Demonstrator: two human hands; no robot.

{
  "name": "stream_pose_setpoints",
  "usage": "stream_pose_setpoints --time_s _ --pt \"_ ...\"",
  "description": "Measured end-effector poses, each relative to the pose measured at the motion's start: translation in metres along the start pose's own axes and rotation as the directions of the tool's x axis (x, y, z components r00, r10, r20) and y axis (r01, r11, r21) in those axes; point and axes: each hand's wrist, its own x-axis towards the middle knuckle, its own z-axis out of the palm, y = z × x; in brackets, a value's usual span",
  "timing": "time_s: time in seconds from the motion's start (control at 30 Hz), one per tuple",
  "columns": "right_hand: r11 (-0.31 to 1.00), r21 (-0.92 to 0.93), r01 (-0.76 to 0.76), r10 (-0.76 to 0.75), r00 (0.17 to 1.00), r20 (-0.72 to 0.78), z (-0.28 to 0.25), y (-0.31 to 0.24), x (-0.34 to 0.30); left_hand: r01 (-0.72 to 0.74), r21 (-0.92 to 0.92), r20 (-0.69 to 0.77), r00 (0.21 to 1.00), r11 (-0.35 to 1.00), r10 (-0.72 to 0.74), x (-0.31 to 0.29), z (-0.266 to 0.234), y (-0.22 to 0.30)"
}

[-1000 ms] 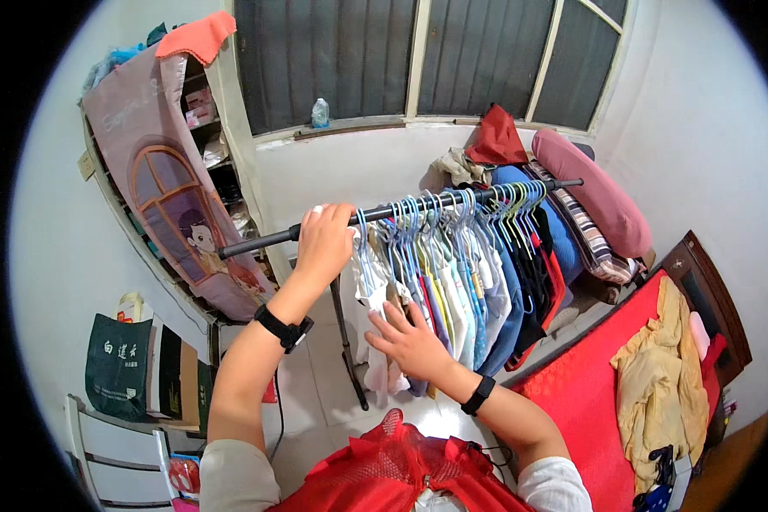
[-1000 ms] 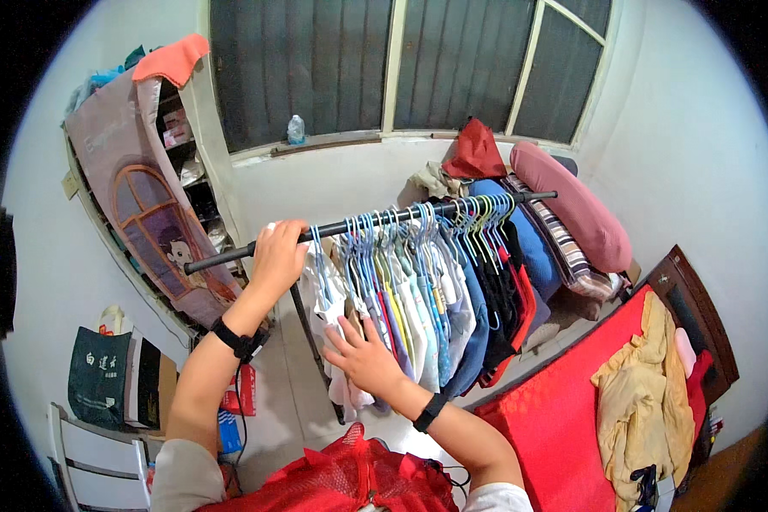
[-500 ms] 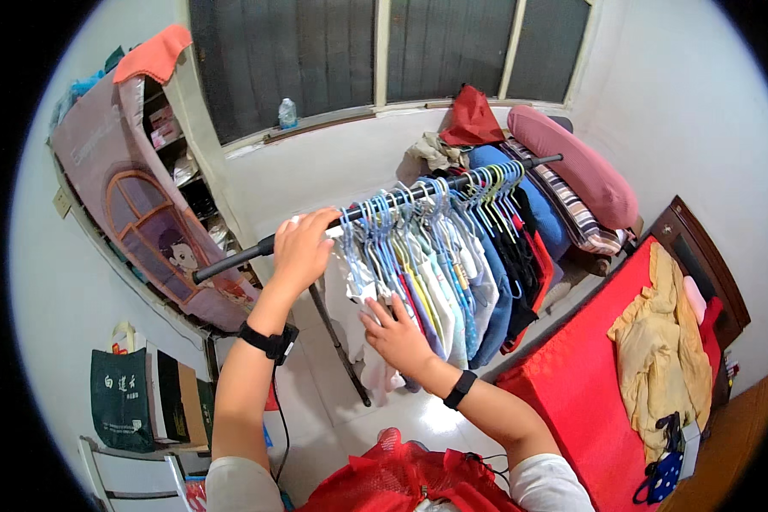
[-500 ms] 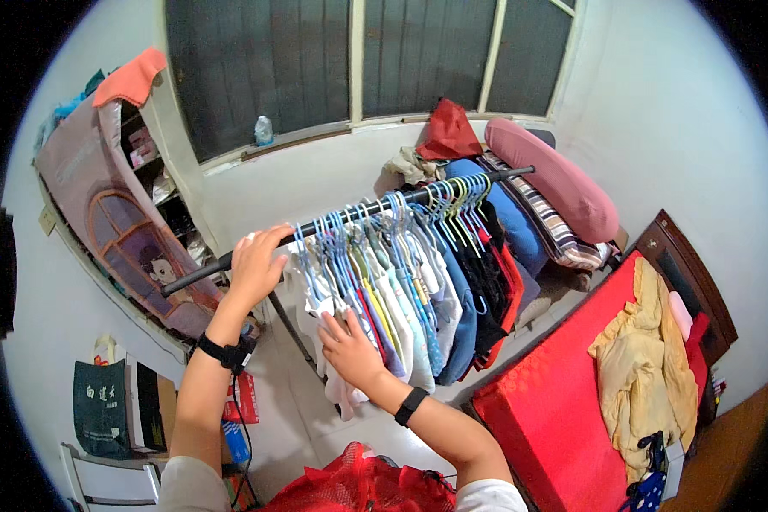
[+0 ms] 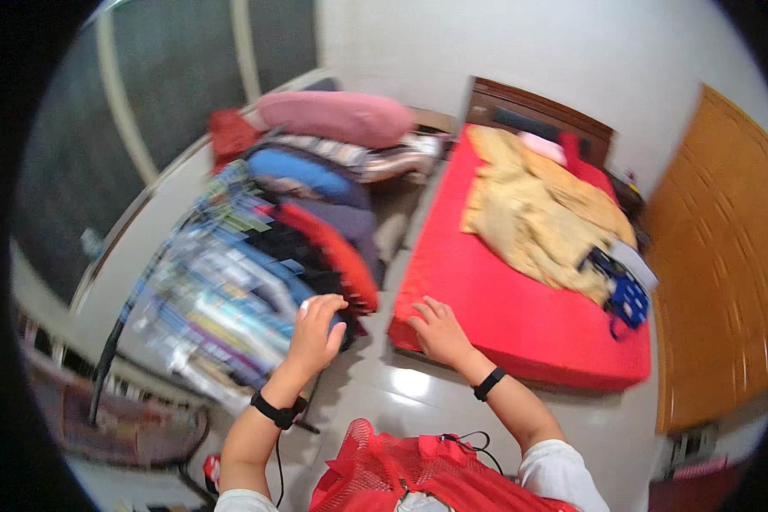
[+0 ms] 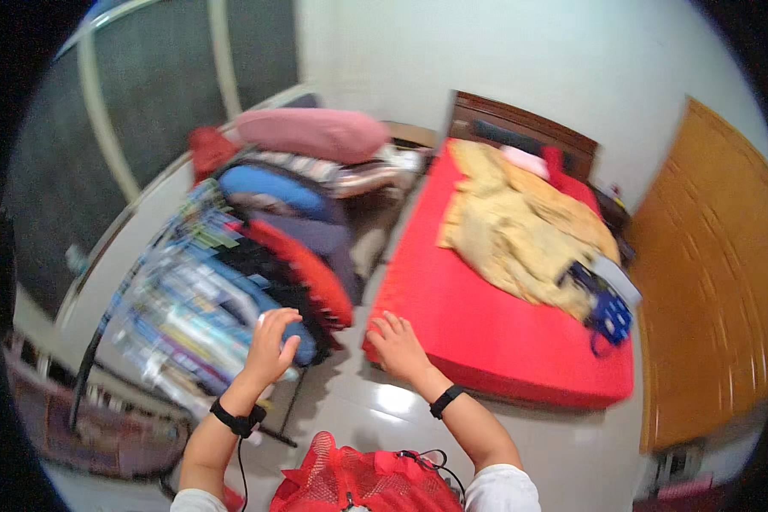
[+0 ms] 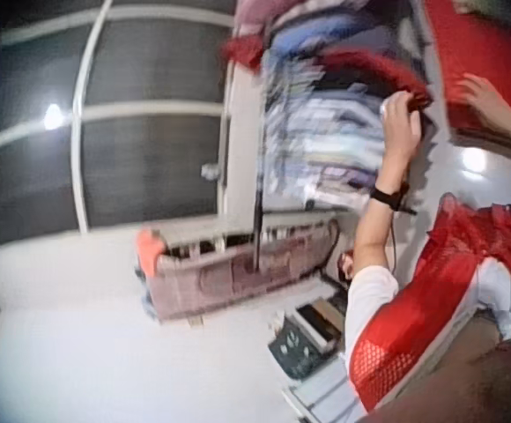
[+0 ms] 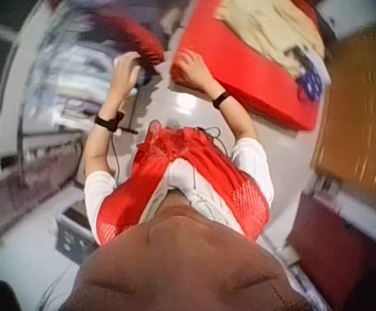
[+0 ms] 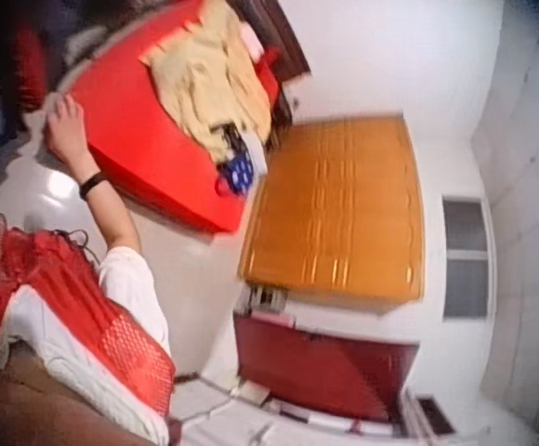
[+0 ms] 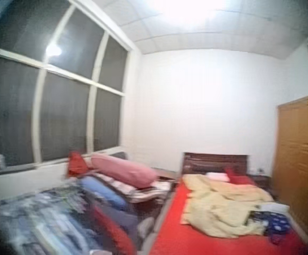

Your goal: The person removes clothes from hangers on a rack, folds them on a bed, and places small items into compartments of a fabric storage organizer.

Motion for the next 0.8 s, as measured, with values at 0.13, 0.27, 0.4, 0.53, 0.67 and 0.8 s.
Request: stream_pose_setpoints --time_s 0.13,0.27,0.4,0.53,0.67,0.8 --pt "0.912 -0.024 -0.410 0.411 0.910 0.049 -0.040 0.111 -0.158 -0.039 -0.222 0.289 0.952 0.974 0.104 0.053 0.140 0.061" --pt "0.745 -0.057 -0.664 0.666 0.745 0.031 -0.083 0.188 -0.327 -0.078 -0.463 0.456 0.833 0.883 0.313 0.100 0.284 0.151" --pt "0.488 0.005 -0.873 0.873 0.488 -0.016 -0.129 0.220 -0.438 -0.105 -0.598 0.520 0.703 0.794 0.485 0.130 0.400 0.227" --pt "0.420 -0.007 -0.908 0.901 0.418 -0.117 -0.159 0.243 -0.503 -0.029 -0.647 0.616 0.570 0.762 0.544 0.163 0.494 0.289" --pt "0.300 0.061 -0.952 0.948 0.290 -0.134 -0.176 0.272 -0.544 -0.009 -0.672 0.646 0.483 0.741 0.591 0.190 0.578 0.340" --pt "0.234 0.045 -0.971 0.968 0.228 -0.100 -0.182 0.319 -0.576 0.028 -0.691 0.661 0.430 0.722 0.615 0.216 0.657 0.384"
